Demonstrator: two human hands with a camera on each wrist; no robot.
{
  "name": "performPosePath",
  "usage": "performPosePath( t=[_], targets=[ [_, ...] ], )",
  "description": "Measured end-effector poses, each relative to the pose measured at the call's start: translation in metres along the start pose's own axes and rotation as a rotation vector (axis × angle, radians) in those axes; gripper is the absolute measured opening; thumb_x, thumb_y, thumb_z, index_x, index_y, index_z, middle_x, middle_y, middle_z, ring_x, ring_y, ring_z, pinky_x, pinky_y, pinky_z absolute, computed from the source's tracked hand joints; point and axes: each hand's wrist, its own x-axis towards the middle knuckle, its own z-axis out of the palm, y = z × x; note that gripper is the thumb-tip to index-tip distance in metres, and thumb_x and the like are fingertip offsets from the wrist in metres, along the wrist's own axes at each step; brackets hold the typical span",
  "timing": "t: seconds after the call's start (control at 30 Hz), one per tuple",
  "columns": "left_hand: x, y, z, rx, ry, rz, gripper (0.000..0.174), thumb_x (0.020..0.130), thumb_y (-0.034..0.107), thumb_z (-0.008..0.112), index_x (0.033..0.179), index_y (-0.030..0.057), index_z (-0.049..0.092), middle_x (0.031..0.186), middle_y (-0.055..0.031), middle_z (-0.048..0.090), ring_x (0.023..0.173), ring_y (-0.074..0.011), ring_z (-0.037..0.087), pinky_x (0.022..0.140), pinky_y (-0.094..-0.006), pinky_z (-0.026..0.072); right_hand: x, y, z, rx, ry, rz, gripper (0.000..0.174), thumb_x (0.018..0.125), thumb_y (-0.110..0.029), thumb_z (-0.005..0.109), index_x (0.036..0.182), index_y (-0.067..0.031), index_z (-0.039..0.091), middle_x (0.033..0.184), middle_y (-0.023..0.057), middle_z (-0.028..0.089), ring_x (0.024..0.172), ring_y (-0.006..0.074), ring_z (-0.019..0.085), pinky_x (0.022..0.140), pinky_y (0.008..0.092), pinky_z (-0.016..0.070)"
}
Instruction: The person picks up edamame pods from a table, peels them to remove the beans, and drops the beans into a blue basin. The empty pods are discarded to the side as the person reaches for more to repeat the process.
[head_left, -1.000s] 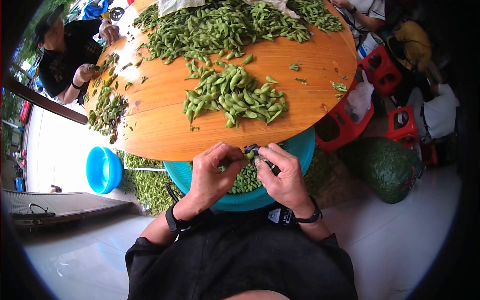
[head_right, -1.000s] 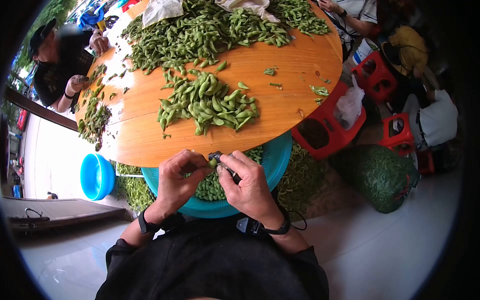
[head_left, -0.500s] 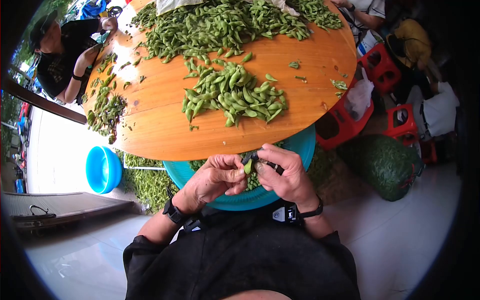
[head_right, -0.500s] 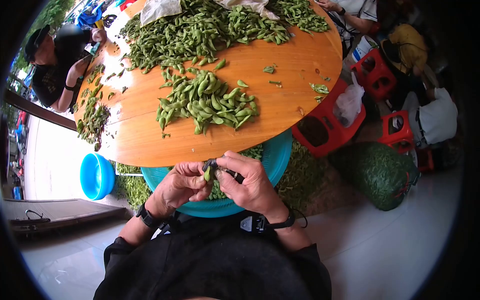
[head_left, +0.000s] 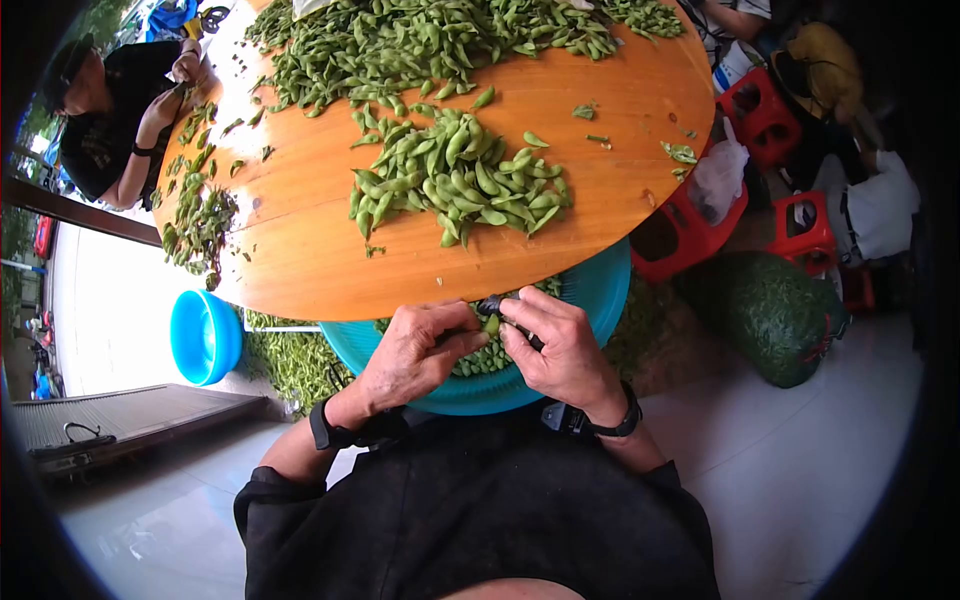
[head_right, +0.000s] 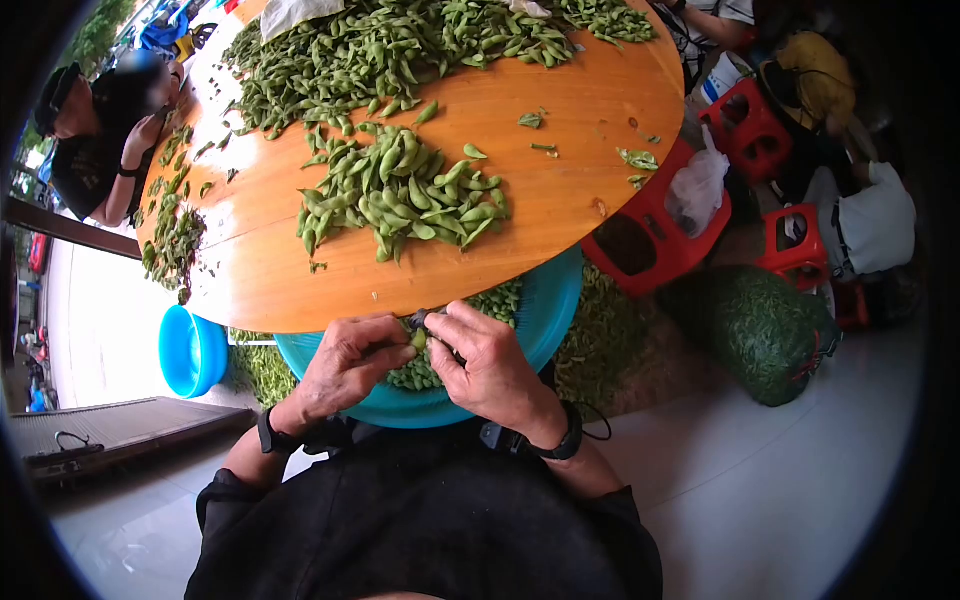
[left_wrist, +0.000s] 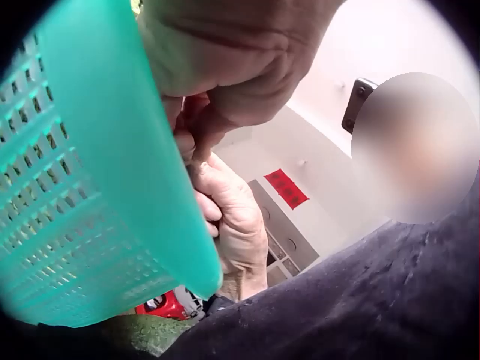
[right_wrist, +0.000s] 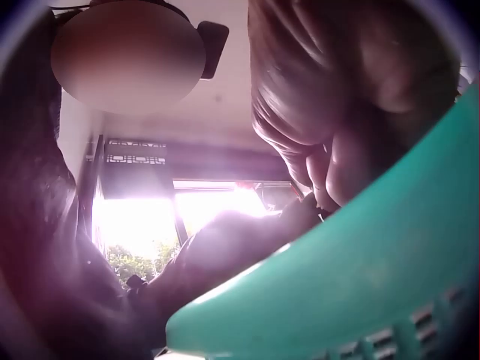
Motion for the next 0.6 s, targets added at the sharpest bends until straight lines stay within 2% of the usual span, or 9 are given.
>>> performPosePath(
  t=[0.03, 0.1, 0.23, 0.33, 0.4, 0.43, 0.5, 0.6],
  targets=[
    [0.000, -0.001, 0.002, -0.001, 0.001, -0.005, 0.012, 0.088, 0.005, 0.068, 0.082, -0.0024, 0.059, 0.071, -0.0089, 0.057, 0.061, -0.0189, 0.054, 0.056, -0.0353, 0.0421, -0.001, 0.000, 0.001, 0.003, -0.003, 0.002, 0.022, 0.083, 0.005, 0.064, 0.105, 0.0044, 0.063, 0.086, 0.0154, 0.058, 0.071, 0.0320, 0.062, 0.061, 0.0381, 0.0495],
    [0.000, -0.003, 0.006, 0.137, 0.046, 0.163, 0.010, 0.083, -0.001, 0.068, 0.080, -0.0029, 0.059, 0.073, -0.0126, 0.054, 0.062, -0.0271, 0.055, 0.058, -0.0382, 0.0430, -0.003, 0.001, 0.002, -0.039, 0.010, 0.029, 0.022, 0.083, 0.005, 0.064, 0.105, 0.0045, 0.064, 0.087, 0.0158, 0.058, 0.071, 0.0322, 0.062, 0.061, 0.0383, 0.0493],
    [-0.002, -0.003, 0.008, 0.147, 0.054, 0.160, 0.006, 0.082, -0.003, 0.065, 0.080, -0.0023, 0.059, 0.073, -0.0135, 0.053, 0.062, -0.0302, 0.056, 0.057, -0.0387, 0.0432, -0.008, 0.002, 0.003, -0.008, 0.013, 0.027, 0.021, 0.083, 0.005, 0.065, 0.105, 0.0043, 0.064, 0.086, 0.0157, 0.058, 0.071, 0.0320, 0.061, 0.060, 0.0376, 0.0488],
    [-0.003, -0.001, 0.007, 0.176, 0.049, 0.112, 0.005, 0.081, -0.002, 0.065, 0.081, -0.0021, 0.060, 0.072, -0.0123, 0.053, 0.062, -0.0266, 0.056, 0.057, -0.0366, 0.0434, -0.011, 0.002, -0.001, -0.055, 0.133, 0.092, 0.016, 0.085, 0.003, 0.066, 0.100, 0.0047, 0.064, 0.080, 0.0138, 0.057, 0.067, 0.0292, 0.058, 0.059, 0.0360, 0.0457],
    [-0.005, 0.001, 0.006, 0.091, 0.021, 0.032, 0.007, 0.080, -0.001, 0.066, 0.083, -0.0025, 0.061, 0.073, -0.0109, 0.055, 0.062, -0.0209, 0.055, 0.056, -0.0338, 0.0435, -0.013, 0.001, -0.004, -0.037, 0.113, 0.110, 0.016, 0.085, 0.003, 0.066, 0.100, 0.0047, 0.064, 0.079, 0.0138, 0.057, 0.066, 0.0290, 0.058, 0.059, 0.0358, 0.0458],
    [-0.006, 0.000, 0.006, 0.095, 0.021, 0.033, 0.007, 0.080, -0.001, 0.066, 0.083, -0.0025, 0.061, 0.073, -0.0109, 0.055, 0.062, -0.0209, 0.055, 0.056, -0.0338, 0.0435, -0.014, 0.000, -0.005, -0.019, 0.091, 0.127, 0.016, 0.085, 0.003, 0.066, 0.100, 0.0047, 0.064, 0.079, 0.0138, 0.057, 0.066, 0.0289, 0.058, 0.059, 0.0357, 0.0459],
    [-0.009, -0.003, 0.007, -0.003, 0.029, -0.068, 0.008, 0.084, 0.001, 0.068, 0.086, -0.0029, 0.062, 0.075, -0.0086, 0.057, 0.064, -0.0135, 0.053, 0.058, -0.0305, 0.0440, -0.015, 0.000, -0.003, 0.013, 0.082, 0.120, 0.016, 0.085, 0.002, 0.066, 0.100, 0.0046, 0.064, 0.079, 0.0140, 0.058, 0.066, 0.0288, 0.058, 0.059, 0.0355, 0.0461],
    [-0.018, 0.002, -0.001, -0.009, 0.133, -0.038, 0.008, 0.089, 0.002, 0.068, 0.089, -0.0036, 0.061, 0.076, -0.0071, 0.058, 0.066, -0.0102, 0.051, 0.059, -0.0289, 0.0443, -0.015, 0.003, -0.001, 0.036, 0.058, 0.120, 0.016, 0.085, 0.002, 0.067, 0.101, 0.0047, 0.065, 0.079, 0.0143, 0.059, 0.066, 0.0287, 0.059, 0.060, 0.0350, 0.0464]
  ],
)
